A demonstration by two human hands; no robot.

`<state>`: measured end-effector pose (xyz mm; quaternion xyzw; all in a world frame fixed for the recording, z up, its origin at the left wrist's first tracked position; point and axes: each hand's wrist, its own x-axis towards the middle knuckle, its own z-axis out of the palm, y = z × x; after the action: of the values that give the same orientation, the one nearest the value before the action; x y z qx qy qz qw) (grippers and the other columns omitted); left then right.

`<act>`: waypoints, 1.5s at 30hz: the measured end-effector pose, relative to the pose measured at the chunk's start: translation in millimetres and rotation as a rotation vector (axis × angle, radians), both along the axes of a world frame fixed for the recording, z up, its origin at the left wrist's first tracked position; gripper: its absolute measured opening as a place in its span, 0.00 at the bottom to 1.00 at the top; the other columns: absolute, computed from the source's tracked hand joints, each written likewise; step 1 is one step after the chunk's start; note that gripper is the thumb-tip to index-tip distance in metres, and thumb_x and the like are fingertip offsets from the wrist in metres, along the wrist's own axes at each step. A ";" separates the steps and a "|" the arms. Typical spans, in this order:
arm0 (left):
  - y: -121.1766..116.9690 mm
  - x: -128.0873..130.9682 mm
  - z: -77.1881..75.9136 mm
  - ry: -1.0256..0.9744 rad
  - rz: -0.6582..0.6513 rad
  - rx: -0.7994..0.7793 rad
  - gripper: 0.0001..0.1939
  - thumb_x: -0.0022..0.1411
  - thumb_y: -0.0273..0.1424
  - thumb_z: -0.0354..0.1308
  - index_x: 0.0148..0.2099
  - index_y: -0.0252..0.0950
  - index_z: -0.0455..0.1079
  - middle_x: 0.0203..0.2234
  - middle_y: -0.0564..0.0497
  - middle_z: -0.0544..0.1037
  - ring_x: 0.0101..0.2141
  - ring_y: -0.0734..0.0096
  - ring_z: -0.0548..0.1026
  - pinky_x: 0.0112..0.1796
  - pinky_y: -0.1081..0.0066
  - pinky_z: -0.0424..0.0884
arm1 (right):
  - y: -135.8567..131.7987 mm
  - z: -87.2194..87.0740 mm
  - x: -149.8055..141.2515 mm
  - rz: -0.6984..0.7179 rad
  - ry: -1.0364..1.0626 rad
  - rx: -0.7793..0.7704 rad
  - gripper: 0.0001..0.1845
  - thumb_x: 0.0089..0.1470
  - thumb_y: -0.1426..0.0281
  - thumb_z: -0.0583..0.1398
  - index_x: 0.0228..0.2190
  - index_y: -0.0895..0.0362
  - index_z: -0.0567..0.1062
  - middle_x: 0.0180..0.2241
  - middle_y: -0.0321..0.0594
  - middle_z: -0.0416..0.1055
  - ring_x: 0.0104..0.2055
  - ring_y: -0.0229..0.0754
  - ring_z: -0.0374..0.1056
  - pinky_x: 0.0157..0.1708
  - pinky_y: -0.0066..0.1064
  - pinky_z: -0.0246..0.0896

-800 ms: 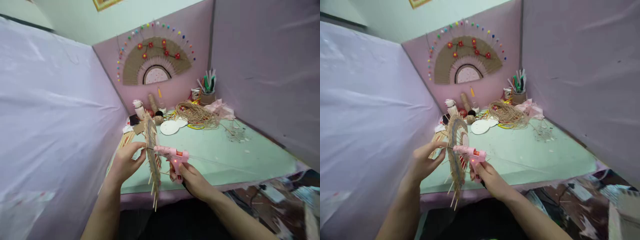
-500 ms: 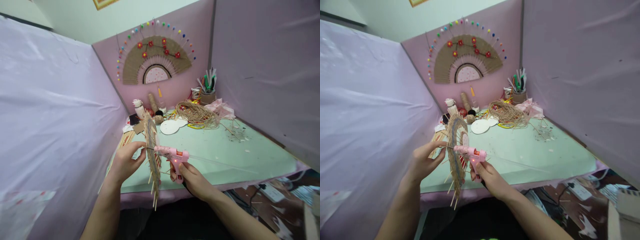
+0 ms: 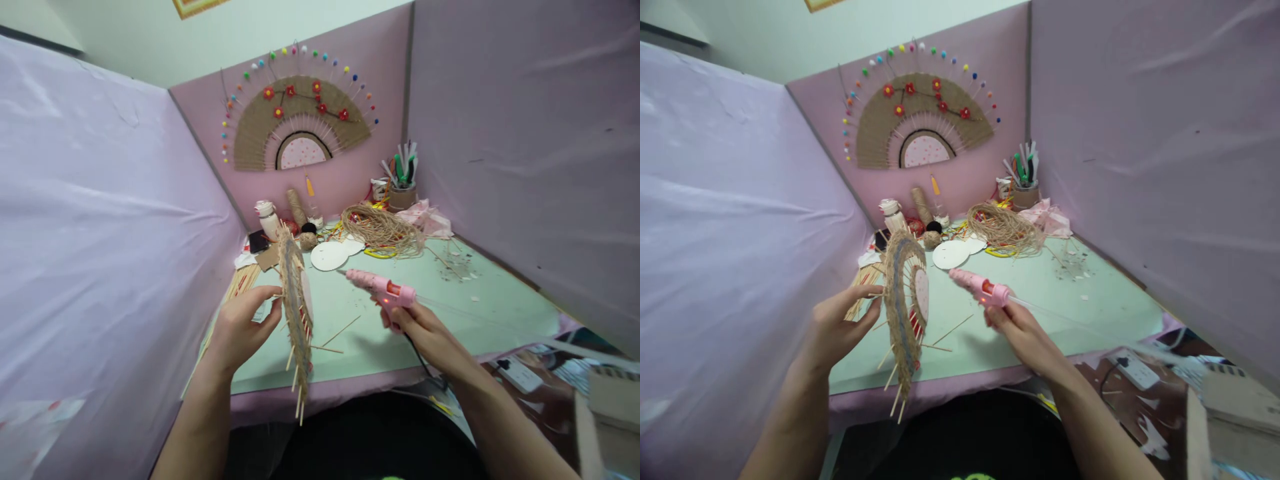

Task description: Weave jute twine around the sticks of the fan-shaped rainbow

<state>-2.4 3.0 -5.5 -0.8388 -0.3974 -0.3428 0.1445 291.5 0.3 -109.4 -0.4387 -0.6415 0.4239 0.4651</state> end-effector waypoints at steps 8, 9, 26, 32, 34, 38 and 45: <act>3.7 -1.4 -3.9 -0.005 -0.012 0.048 0.12 0.54 0.22 0.58 0.42 0.37 0.69 0.33 0.53 0.79 0.33 0.74 0.77 0.37 0.76 0.70 | 27.4 -38.4 102.0 -0.643 -1.155 0.039 0.19 0.59 0.62 0.49 0.41 0.62 0.71 0.38 0.52 0.63 0.37 0.52 0.66 0.33 0.41 0.61; 3.1 -1.0 -3.9 -0.006 -0.012 0.047 0.12 0.54 0.22 0.58 0.42 0.37 0.69 0.33 0.53 0.79 0.33 0.74 0.77 0.37 0.76 0.69 | 27.4 -42.5 109.0 -0.644 -1.206 0.015 0.19 0.59 0.62 0.49 0.41 0.62 0.71 0.37 0.52 0.65 0.37 0.54 0.66 0.33 0.41 0.61; -2.3 4.6 -6.0 -0.066 -0.047 -0.040 0.11 0.57 0.22 0.55 0.43 0.38 0.68 0.33 0.52 0.78 0.34 0.73 0.75 0.37 0.73 0.69 | 52.2 122.7 -98.8 0.240 -0.215 0.559 0.19 0.56 0.74 0.56 0.50 0.56 0.66 0.42 0.43 0.68 0.39 0.38 0.65 0.42 0.33 0.61; -3.5 4.9 -11.9 -0.146 -0.020 -0.079 0.08 0.58 0.24 0.55 0.41 0.37 0.68 0.31 0.52 0.76 0.31 0.73 0.74 0.36 0.72 0.69 | 74.1 121.3 -124.1 0.271 -0.152 0.519 0.14 0.52 0.71 0.59 0.42 0.60 0.71 0.33 0.38 0.65 0.36 0.36 0.62 0.38 0.30 0.59; -4.2 6.0 -12.6 -0.158 -0.020 -0.090 0.08 0.58 0.23 0.55 0.40 0.37 0.68 0.30 0.52 0.76 0.31 0.74 0.73 0.36 0.73 0.68 | 73.1 119.1 -127.7 0.279 -0.134 0.499 0.12 0.52 0.69 0.60 0.39 0.60 0.71 0.32 0.37 0.65 0.33 0.35 0.62 0.35 0.29 0.58; -5.0 9.5 -13.5 -0.170 -0.028 -0.066 0.06 0.58 0.23 0.55 0.38 0.37 0.67 0.29 0.52 0.76 0.31 0.74 0.73 0.36 0.73 0.68 | 70.7 115.3 -133.2 0.306 -0.143 0.486 0.04 0.52 0.71 0.59 0.30 0.59 0.73 0.29 0.35 0.66 0.32 0.34 0.62 0.34 0.27 0.55; -5.3 18.7 -21.0 -0.190 0.000 -0.100 0.04 0.60 0.25 0.54 0.37 0.37 0.68 0.29 0.52 0.76 0.30 0.73 0.74 0.34 0.71 0.69 | 69.2 107.0 -133.1 0.223 -0.038 0.438 0.06 0.52 0.70 0.59 0.27 0.59 0.74 0.28 0.35 0.70 0.31 0.34 0.63 0.34 0.27 0.55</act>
<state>16.3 -2.3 -26.6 -0.8086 -0.4261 -0.4006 0.0641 158.4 69.5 -2.4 -0.2616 -0.7712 0.3150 0.4874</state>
